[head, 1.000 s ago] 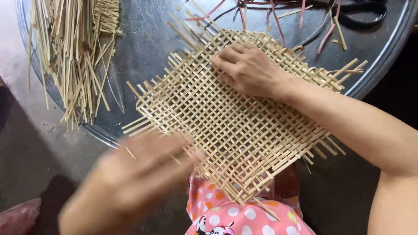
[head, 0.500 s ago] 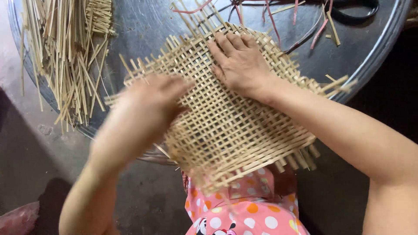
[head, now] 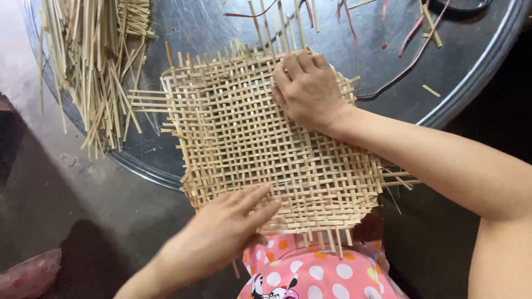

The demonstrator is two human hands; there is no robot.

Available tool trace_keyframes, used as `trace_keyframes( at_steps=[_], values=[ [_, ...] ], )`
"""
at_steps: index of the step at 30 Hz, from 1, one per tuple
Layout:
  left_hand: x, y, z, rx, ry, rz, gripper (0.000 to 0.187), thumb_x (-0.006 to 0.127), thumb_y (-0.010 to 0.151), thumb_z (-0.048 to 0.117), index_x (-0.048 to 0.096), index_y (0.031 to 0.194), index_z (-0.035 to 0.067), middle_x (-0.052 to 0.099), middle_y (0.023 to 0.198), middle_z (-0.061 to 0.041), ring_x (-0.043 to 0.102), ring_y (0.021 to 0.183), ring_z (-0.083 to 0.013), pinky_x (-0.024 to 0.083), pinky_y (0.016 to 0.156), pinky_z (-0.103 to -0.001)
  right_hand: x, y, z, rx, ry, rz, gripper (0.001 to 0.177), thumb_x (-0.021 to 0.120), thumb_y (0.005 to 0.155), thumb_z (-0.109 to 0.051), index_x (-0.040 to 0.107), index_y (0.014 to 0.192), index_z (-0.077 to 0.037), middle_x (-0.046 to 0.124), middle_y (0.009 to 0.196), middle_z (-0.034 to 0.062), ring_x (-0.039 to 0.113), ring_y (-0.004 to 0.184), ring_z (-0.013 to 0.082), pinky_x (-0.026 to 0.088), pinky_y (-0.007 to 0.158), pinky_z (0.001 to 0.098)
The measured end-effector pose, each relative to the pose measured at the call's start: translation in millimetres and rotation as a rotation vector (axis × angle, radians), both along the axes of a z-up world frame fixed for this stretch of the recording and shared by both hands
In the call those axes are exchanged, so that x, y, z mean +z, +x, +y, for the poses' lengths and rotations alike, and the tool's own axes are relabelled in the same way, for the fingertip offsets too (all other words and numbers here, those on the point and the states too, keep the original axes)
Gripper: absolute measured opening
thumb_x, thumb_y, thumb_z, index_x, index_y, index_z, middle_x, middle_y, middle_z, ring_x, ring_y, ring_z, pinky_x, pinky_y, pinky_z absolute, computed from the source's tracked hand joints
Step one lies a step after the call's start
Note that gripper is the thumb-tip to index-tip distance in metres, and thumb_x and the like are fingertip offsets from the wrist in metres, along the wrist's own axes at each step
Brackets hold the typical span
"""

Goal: Weaving thin bamboo strips together to create a square patterned mat on a metal table.

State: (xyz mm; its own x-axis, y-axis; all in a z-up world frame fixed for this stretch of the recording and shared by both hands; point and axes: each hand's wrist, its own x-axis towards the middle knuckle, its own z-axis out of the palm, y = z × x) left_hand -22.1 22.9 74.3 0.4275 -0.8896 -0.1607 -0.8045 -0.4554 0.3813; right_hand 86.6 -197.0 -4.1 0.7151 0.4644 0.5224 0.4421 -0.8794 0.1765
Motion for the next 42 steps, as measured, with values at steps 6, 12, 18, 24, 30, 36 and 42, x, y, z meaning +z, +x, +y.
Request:
trace_keyframes(
  at_steps=[6, 12, 18, 24, 30, 36, 42],
  values=[
    [53, 76, 12, 0.192, -0.527, -0.155, 0.022, 0.048, 0.086, 0.007, 0.052, 0.105, -0.002, 0.060, 0.103, -0.015, 0.062, 0.093, -0.0260, 0.051, 0.077, -0.030, 13, -4, 2, 0.064, 0.033, -0.079, 0.018, 0.048, 0.083, -0.022, 0.055, 0.092, -0.008, 0.051, 0.092, 0.0072, 0.046, 0.084, 0.0198, 0.034, 0.071, 0.0293],
    [49, 140, 3, 0.296, -0.774, -0.319, 0.009, 0.060, 0.092, -0.010, 0.059, 0.100, -0.006, 0.063, 0.088, -0.015, 0.060, 0.076, -0.0201, 0.048, 0.067, -0.028, 14, 13, -4, 0.179, -0.025, 0.088, 0.015, 0.049, 0.083, -0.023, 0.053, 0.085, -0.008, 0.052, 0.081, 0.0070, 0.050, 0.073, 0.0218, 0.039, 0.059, 0.0316],
    [20, 169, 33, 0.604, -1.183, -0.102, 0.006, 0.051, 0.092, 0.004, 0.057, 0.091, 0.002, 0.060, 0.084, -0.010, 0.059, 0.076, -0.0183, 0.050, 0.071, -0.029, 35, 47, -13, 0.244, -0.082, 0.548, 0.024, 0.050, 0.086, -0.028, 0.055, 0.077, -0.007, 0.049, 0.076, 0.0069, 0.050, 0.074, 0.0258, 0.043, 0.056, 0.0390],
    [21, 178, 21, 0.730, -1.159, 0.231, 0.008, 0.051, 0.091, 0.009, 0.055, 0.097, 0.006, 0.059, 0.084, -0.006, 0.057, 0.072, -0.0122, 0.047, 0.062, -0.019, 31, 71, -18, 0.297, 0.282, 0.704, 0.021, 0.052, 0.087, -0.018, 0.055, 0.073, -0.004, 0.053, 0.068, 0.0071, 0.051, 0.062, 0.0246, 0.037, 0.052, 0.0364],
    [22, 201, -23, 0.455, -0.668, 0.300, 0.020, 0.050, 0.086, 0.011, 0.054, 0.103, 0.002, 0.062, 0.091, -0.008, 0.060, 0.080, -0.0138, 0.048, 0.068, -0.022, 28, 71, -20, 0.241, 0.704, 0.772, 0.005, 0.053, 0.085, -0.006, 0.056, 0.082, -0.003, 0.056, 0.062, 0.0053, 0.045, 0.046, 0.0116, 0.034, 0.042, 0.0243],
    [-4, 206, -37, 0.449, -0.579, 0.173, 0.020, 0.053, 0.083, 0.008, 0.056, 0.100, -0.002, 0.058, 0.089, -0.021, 0.058, 0.085, -0.0342, 0.049, 0.068, -0.040, 10, 74, -24, 0.220, 0.755, 0.682, 0.007, 0.055, 0.081, -0.009, 0.058, 0.088, -0.010, 0.060, 0.067, 0.0076, 0.060, 0.065, 0.0260, 0.046, 0.059, 0.0311],
    [6, 202, 14, 0.726, -0.559, 0.050, 0.018, 0.053, 0.089, 0.014, 0.060, 0.102, 0.004, 0.060, 0.089, -0.012, 0.059, 0.085, -0.0245, 0.050, 0.066, -0.032, 8, 75, -23, 0.221, 0.710, 0.663, 0.010, 0.054, 0.081, -0.008, 0.059, 0.089, -0.011, 0.061, 0.069, 0.0055, 0.061, 0.067, 0.0223, 0.047, 0.061, 0.0286]
  ],
)
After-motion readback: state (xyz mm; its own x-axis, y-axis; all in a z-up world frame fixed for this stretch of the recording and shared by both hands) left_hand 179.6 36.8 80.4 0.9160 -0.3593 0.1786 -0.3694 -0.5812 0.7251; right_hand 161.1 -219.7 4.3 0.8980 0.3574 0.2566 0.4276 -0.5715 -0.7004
